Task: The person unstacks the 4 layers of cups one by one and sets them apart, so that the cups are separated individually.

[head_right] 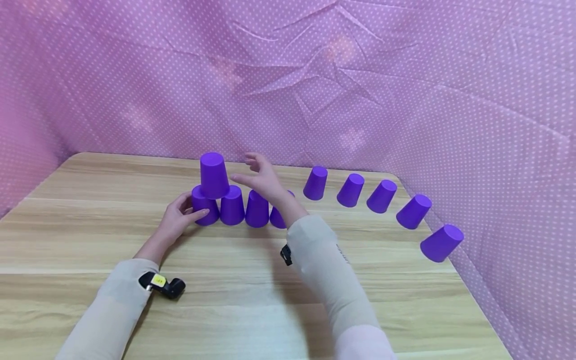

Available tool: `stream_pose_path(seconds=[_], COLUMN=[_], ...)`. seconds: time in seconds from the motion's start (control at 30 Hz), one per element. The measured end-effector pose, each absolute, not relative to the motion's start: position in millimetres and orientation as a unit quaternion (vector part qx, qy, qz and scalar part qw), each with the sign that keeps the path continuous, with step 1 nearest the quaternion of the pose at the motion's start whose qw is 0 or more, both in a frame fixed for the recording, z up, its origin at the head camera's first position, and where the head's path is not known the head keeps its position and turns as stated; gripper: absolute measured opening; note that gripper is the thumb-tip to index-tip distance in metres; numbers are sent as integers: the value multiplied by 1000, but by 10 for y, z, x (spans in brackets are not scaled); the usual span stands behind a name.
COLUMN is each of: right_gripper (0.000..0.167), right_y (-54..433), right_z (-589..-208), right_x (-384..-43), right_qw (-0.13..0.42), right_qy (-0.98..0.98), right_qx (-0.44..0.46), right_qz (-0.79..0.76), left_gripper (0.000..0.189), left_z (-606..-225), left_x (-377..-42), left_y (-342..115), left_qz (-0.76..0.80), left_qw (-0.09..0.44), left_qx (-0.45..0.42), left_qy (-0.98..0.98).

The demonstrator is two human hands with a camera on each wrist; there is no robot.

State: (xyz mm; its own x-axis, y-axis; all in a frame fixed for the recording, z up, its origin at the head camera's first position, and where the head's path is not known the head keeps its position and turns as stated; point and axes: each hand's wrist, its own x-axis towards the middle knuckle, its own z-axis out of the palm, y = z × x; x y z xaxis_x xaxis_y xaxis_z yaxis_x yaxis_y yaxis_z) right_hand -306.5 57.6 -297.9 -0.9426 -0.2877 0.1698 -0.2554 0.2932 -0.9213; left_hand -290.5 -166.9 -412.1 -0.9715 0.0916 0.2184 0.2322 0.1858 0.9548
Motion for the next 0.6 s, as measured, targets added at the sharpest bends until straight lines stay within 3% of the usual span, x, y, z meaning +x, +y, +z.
stream_pose_path(seconds=[0.37, 0.6], right_gripper=[72, 74], right_y=[345, 197], right_z=[-2967, -2982], right_x=[-3073, -3100], right_qw=[39, 29], right_qy=[806, 810], right_qx=[-176, -174], right_qz=[-563, -559], left_gripper=[56, 57], left_z=[-3958, -4095], left_x=[-2820, -2916], left_y=[-1639, -1673], left_qz=[-642, -636], left_qw=[48, 58], left_qx=[-101, -109], left_qy=[-759, -761])
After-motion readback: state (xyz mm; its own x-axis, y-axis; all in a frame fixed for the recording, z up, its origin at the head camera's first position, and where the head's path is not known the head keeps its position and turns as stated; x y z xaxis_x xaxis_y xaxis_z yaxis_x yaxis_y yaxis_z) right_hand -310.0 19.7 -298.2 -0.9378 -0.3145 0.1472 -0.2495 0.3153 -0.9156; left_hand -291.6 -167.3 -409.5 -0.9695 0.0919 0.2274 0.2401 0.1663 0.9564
